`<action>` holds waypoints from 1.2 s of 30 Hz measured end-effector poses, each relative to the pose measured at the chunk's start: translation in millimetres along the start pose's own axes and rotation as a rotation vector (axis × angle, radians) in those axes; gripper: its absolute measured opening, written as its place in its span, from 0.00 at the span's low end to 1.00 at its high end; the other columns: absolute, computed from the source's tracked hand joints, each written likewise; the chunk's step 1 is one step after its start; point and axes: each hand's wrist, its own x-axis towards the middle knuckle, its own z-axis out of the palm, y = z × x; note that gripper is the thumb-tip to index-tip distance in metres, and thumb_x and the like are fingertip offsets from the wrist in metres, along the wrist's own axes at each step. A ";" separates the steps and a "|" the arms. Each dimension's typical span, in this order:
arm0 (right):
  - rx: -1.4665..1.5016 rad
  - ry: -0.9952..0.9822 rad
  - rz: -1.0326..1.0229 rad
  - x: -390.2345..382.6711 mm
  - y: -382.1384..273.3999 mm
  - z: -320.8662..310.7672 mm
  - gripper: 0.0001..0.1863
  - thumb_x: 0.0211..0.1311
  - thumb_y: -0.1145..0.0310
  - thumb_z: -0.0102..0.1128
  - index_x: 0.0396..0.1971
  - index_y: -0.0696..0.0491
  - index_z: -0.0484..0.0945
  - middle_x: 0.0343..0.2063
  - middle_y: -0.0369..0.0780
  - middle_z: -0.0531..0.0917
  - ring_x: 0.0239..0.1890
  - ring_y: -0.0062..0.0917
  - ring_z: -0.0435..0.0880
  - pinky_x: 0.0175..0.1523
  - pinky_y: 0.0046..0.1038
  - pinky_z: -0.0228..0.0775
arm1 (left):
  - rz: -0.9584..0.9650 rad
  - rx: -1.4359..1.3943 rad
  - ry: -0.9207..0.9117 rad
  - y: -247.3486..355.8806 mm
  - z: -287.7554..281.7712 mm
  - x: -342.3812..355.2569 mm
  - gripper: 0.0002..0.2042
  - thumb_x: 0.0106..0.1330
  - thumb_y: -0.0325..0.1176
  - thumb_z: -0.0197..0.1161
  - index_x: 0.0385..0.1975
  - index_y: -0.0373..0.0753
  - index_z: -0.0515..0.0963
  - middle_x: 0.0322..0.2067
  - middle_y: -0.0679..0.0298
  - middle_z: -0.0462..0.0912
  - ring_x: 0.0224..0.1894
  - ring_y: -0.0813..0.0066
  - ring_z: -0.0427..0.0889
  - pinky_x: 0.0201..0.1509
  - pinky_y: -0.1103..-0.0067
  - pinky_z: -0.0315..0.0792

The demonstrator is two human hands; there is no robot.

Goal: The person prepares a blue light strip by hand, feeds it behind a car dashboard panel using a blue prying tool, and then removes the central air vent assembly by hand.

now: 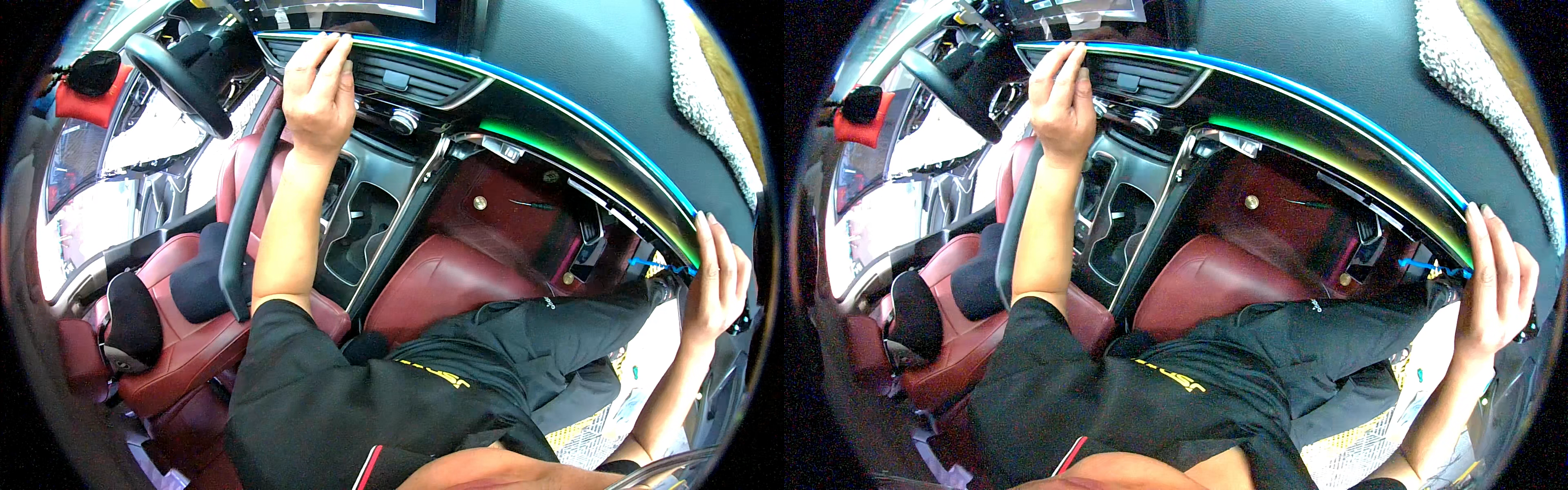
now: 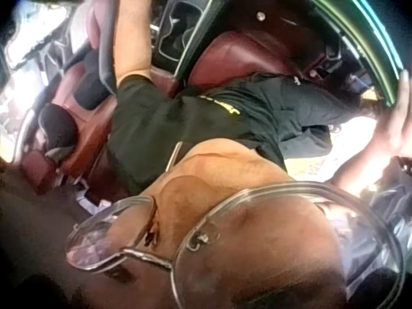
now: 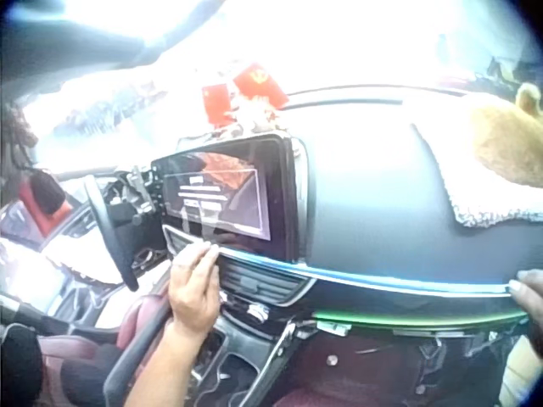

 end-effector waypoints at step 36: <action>0.091 0.181 0.307 -21.9 -43.6 10.8 0.25 0.49 0.90 0.70 0.47 0.52 0.91 0.39 0.44 0.88 0.39 0.32 0.89 0.48 0.29 0.82 | 0.050 -0.109 0.006 78.8 17.8 7.6 0.18 0.63 0.30 0.69 0.54 0.42 0.87 0.55 0.62 0.83 0.59 0.60 0.80 0.65 0.68 0.73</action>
